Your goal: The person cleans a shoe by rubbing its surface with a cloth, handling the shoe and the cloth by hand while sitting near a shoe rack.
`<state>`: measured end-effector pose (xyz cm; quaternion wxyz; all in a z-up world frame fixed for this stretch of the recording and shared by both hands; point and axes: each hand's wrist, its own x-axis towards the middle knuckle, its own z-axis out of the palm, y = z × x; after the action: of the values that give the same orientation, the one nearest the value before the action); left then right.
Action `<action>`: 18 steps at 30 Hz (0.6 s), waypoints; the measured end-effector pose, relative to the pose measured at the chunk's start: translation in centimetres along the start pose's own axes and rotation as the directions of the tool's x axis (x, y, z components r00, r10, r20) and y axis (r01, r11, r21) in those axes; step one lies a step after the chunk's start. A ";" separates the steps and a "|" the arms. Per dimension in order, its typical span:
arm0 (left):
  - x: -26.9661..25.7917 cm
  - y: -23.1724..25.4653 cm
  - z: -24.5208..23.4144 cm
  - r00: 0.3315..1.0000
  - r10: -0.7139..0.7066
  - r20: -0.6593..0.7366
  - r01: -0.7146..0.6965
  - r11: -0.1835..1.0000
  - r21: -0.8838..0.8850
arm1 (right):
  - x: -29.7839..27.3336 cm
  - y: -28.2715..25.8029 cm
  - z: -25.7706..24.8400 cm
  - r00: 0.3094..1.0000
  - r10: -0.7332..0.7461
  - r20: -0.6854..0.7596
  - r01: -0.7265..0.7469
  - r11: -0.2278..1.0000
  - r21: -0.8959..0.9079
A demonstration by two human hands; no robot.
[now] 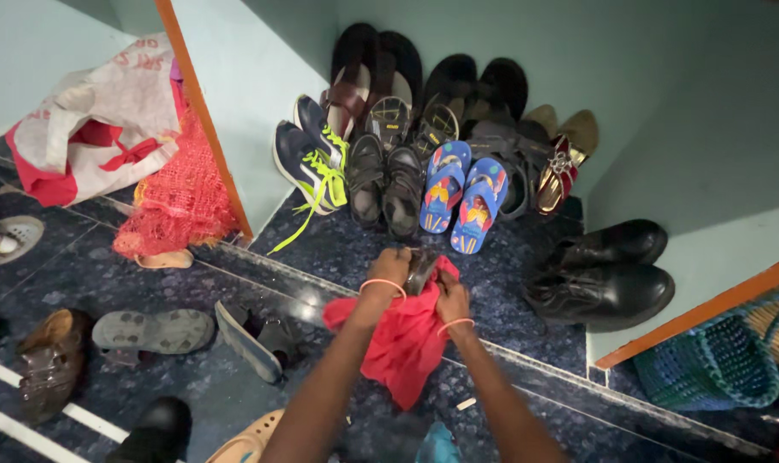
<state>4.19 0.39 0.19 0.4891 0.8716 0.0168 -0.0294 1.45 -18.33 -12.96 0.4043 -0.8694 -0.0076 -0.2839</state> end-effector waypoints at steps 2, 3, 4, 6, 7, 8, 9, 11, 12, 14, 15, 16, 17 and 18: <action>0.2 -0.9 0.7 1.000 0.016 -0.022 -0.016 1.000 -0.017 | 0.7 0.4 1.3 0.989 0.144 0.009 -0.143 0.961 0.236; 0.4 -1.3 1.0 0.998 0.037 -0.045 -0.039 0.999 -0.034 | 0.6 0.3 1.8 0.990 0.144 0.010 -0.142 0.961 0.236; 0.6 -1.6 1.3 0.998 0.037 -0.045 -0.039 0.999 -0.035 | 0.5 -0.3 2.3 0.974 0.223 0.043 -0.216 0.848 0.485; 1.5 -2.0 1.9 0.999 -0.034 -0.038 0.033 0.999 -0.034 | 0.4 -2.0 2.2 0.954 0.284 0.092 -0.267 0.670 0.693; 1.9 -2.4 2.3 0.999 -0.035 -0.037 0.033 0.999 -0.035 | -0.3 -3.2 1.8 0.967 0.254 0.027 -0.214 0.745 0.632; 2.3 -2.9 2.7 0.998 -0.018 -0.064 0.013 0.996 -0.088 | -0.9 -4.6 1.1 0.975 0.218 -0.035 -0.161 0.811 0.562; 2.7 -3.6 3.1 0.996 -0.005 -0.090 -0.007 0.990 -0.138 | -1.5 -6.3 0.6 0.975 0.220 -0.033 -0.164 0.811 0.561; 3.8 -5.0 4.0 0.995 -0.014 -0.094 -0.001 0.986 -0.166 | -2.6 -10.2 -1.0 0.988 0.136 -0.078 -0.058 0.779 0.625; 4.4 -5.6 4.5 0.995 -0.021 -0.100 0.002 0.981 -0.194 | -3.4 -12.2 -1.8 0.987 0.139 -0.078 -0.060 0.778 0.625; 5.1 -6.8 4.8 0.991 -0.028 -0.127 0.000 0.976 -0.219 | -4.7 -15.8 -3.8 0.990 -0.031 -0.137 0.076 0.938 0.338; 5.2 -6.9 4.7 0.987 -0.034 -0.156 -0.005 0.969 -0.247 | -4.9 -17.2 -4.6 0.990 -0.033 -0.140 0.078 0.939 0.336; 4.8 -7.0 4.4 0.987 -0.031 -0.155 -0.009 0.969 -0.248 | -5.1 -18.4 -5.3 0.991 -0.080 -0.106 0.109 0.947 0.301; 4.0 -7.2 4.1 0.987 -0.151 -0.055 0.106 0.869 -0.484 | -5.2 -19.1 -5.9 0.989 -0.128 -0.068 0.142 0.953 0.267; 3.3 -7.1 3.8 0.968 -0.239 0.073 0.224 0.703 -0.675 | -5.1 -19.5 -6.5 0.989 -0.132 -0.069 0.145 0.954 0.264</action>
<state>6.96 0.88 -8.02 0.7650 0.6242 0.1405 -0.0735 -10.69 -8.68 1.42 0.4974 -0.7966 -0.0965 -0.3298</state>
